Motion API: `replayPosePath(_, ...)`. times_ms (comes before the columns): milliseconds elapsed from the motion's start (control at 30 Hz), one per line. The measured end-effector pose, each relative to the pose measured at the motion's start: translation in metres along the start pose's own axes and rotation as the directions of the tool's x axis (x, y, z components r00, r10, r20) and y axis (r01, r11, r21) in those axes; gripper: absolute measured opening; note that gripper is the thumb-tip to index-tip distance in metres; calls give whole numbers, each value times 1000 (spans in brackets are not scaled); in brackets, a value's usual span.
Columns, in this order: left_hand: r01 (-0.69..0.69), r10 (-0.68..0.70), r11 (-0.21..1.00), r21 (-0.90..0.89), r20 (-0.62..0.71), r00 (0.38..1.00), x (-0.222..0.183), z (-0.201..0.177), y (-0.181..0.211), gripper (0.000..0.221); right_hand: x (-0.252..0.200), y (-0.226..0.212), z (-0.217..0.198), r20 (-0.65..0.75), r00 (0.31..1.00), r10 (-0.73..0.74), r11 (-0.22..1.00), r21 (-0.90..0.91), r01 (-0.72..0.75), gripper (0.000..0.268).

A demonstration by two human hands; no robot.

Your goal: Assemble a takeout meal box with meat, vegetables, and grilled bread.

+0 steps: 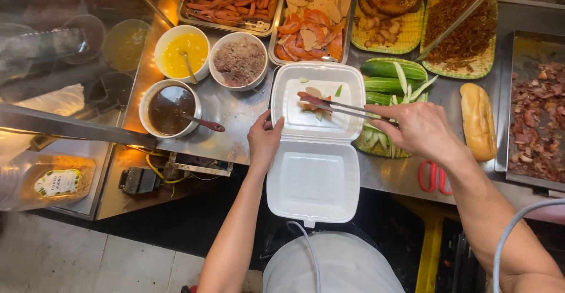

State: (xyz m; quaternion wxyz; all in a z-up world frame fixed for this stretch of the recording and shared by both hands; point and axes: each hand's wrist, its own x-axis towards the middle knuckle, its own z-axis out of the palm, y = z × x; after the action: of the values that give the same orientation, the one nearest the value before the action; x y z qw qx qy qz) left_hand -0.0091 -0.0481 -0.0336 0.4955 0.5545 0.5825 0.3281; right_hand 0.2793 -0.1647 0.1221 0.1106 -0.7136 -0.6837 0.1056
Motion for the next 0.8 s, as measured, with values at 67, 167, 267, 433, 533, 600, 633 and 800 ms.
replayPosePath(67, -30, 33, 997, 75, -43, 999, 2, -3, -1, 48, 5, -10, -3, 54, 998, 21, 999, -48, -18, 34)
replayPosePath(167, 12, -12, 1000, 4, -7, 1000, 7, -9, -13, 46, 6, -20, -4, 44, 998, -38, 997, -73, 41, 36)
replayPosePath(267, 44, -39, 996, -81, 65, 997, 20, -9, -33, 42, 11, -31, -4, 47, 998, -32, 993, -111, 37, 37)
replayPosePath(433, 76, -56, 956, -285, 75, 996, 32, -6, -41, 42, 19, -55, -6, 116, 987, 112, 949, -306, -72, 40)
replayPosePath(533, 80, -32, 936, -343, 146, 989, 29, -4, -31, 50, 28, -65, -12, 95, 993, 70, 942, -333, -35, 47)
replayPosePath(600, 103, -37, 917, -385, 173, 984, 28, -6, -24, 51, 30, -78, -18, 173, 957, 234, 917, -367, -158, 47)
replayPosePath(633, 105, -22, 898, -428, 194, 981, 30, -4, -18, 52, 31, -82, -23, 223, 895, 386, 870, -410, -273, 47)
replayPosePath(800, 200, -26, 829, -522, 320, 947, 21, -7, -11, 55, 8, -68, -17, -56, 887, 459, 874, -154, -462, 53)
